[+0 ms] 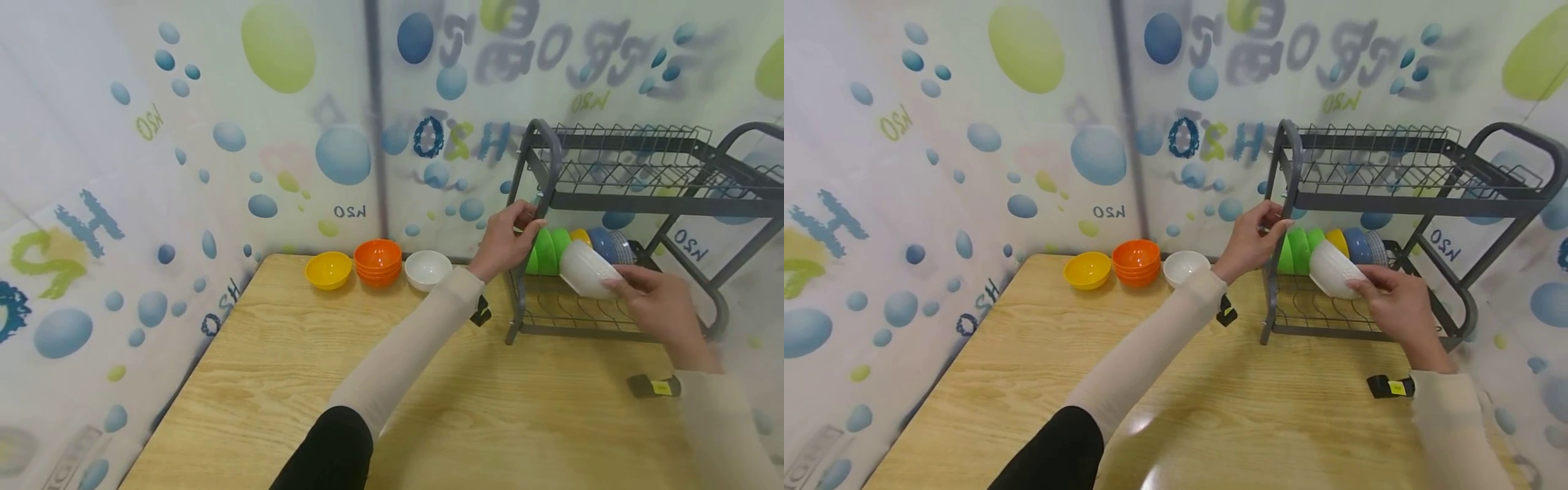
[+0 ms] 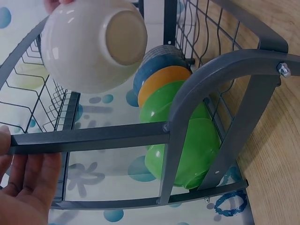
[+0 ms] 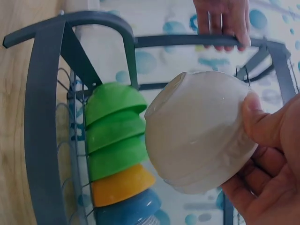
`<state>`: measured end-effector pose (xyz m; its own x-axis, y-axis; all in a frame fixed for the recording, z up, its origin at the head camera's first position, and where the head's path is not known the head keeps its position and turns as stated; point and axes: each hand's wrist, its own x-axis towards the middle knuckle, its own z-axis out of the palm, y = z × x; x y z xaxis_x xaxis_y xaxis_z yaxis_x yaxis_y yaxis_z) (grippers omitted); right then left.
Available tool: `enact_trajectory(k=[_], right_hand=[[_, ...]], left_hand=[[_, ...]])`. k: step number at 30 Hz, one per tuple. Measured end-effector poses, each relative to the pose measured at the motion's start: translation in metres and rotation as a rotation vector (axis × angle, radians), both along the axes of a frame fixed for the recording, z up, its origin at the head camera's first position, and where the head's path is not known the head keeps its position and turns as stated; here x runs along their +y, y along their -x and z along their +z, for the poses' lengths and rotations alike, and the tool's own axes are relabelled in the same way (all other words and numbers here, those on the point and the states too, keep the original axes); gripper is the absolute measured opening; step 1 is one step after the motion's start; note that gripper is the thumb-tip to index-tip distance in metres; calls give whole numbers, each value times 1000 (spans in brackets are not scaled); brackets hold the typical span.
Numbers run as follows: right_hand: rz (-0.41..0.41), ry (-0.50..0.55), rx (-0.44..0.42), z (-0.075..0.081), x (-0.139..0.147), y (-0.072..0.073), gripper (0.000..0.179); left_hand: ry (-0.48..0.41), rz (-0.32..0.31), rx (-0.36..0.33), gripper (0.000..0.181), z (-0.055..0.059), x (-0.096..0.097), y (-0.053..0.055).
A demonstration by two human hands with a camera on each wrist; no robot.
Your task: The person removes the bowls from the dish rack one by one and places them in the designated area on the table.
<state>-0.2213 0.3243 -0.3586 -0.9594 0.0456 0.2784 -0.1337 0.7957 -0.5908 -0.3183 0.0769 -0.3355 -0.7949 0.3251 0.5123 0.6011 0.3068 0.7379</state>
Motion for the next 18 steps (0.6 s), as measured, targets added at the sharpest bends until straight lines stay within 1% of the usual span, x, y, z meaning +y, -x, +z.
enact_trajectory(k=[2,5,8,10,12,15,18], right_hand=[[22,-20,22,2,-6,-4,46],[68,-48,88,3,-14,-10,39],[117,-56,188,3,-20,-15,32],[161,-52,282,3,-25,-16,29],[204,-61,376,3,-30,-17,30],[258,-94,484,3,-38,-19,35],[296,-127,523,5,-44,-21,40]], left_hand=[[1,10,10,26,0,1,-1],[9,21,12,27,-1,2,-3],[10,21,-8,27,0,2,-4],[8,19,-26,28,1,1,-4],[4,10,-35,30,2,-1,-4],[11,-12,-38,35,3,-6,-4],[29,-35,-34,39,2,-12,-5]])
